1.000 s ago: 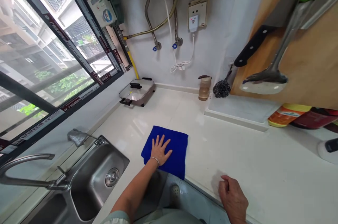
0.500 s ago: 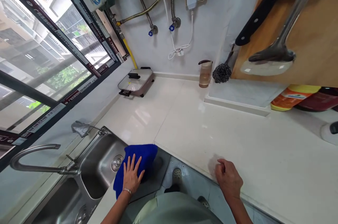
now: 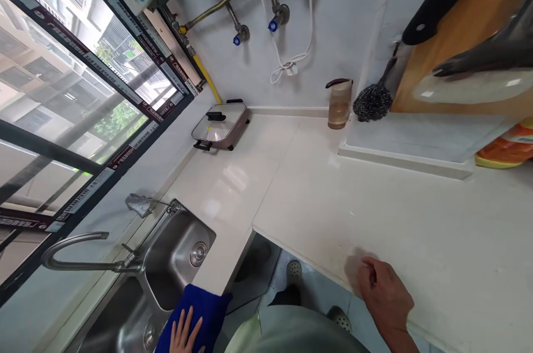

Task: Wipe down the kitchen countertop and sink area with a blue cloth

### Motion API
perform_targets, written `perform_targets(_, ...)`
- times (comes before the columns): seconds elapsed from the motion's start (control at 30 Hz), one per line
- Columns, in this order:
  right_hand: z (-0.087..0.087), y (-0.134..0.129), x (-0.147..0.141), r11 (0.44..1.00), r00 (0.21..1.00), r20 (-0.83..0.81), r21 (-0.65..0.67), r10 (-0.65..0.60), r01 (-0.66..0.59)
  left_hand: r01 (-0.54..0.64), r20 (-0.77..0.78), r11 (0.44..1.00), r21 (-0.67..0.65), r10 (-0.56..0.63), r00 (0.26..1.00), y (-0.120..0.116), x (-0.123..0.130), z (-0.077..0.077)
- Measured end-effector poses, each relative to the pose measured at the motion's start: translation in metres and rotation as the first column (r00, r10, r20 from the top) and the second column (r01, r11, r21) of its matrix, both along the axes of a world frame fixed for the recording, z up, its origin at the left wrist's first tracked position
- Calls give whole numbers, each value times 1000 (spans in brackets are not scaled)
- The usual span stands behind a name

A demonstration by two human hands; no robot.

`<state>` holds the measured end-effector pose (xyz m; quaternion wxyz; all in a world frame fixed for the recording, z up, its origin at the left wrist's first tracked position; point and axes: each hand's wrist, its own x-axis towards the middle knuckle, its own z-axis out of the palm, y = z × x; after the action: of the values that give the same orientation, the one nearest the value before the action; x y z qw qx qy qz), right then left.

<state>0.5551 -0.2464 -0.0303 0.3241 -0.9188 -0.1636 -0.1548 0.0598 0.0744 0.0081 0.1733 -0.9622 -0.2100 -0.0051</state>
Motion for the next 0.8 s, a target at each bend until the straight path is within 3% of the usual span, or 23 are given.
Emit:
perform_targets(0.2,-3,-1,0,999,999,31,-43,29,-27,33,-34,997,-77,-36,999,10,101,21)
perform_targets(0.37,-5,-1,1,994,994,109,-109,19,-7,110,-75,963,-247,-132,988,39,167,36)
perform_targets(0.47,-6,0,1,993,995,103,-115,3,9,167,-61,927,-336,-198,978,64,195,36)
perform_targets(0.63,-4,4,1,988,995,97,-144,-39,53,161,-9,915,-370,-177,984,102,251,30)
perform_targets(0.8,0,9,1,983,996,53,-166,-68,76,301,2,860,-413,-329,944,124,312,30)
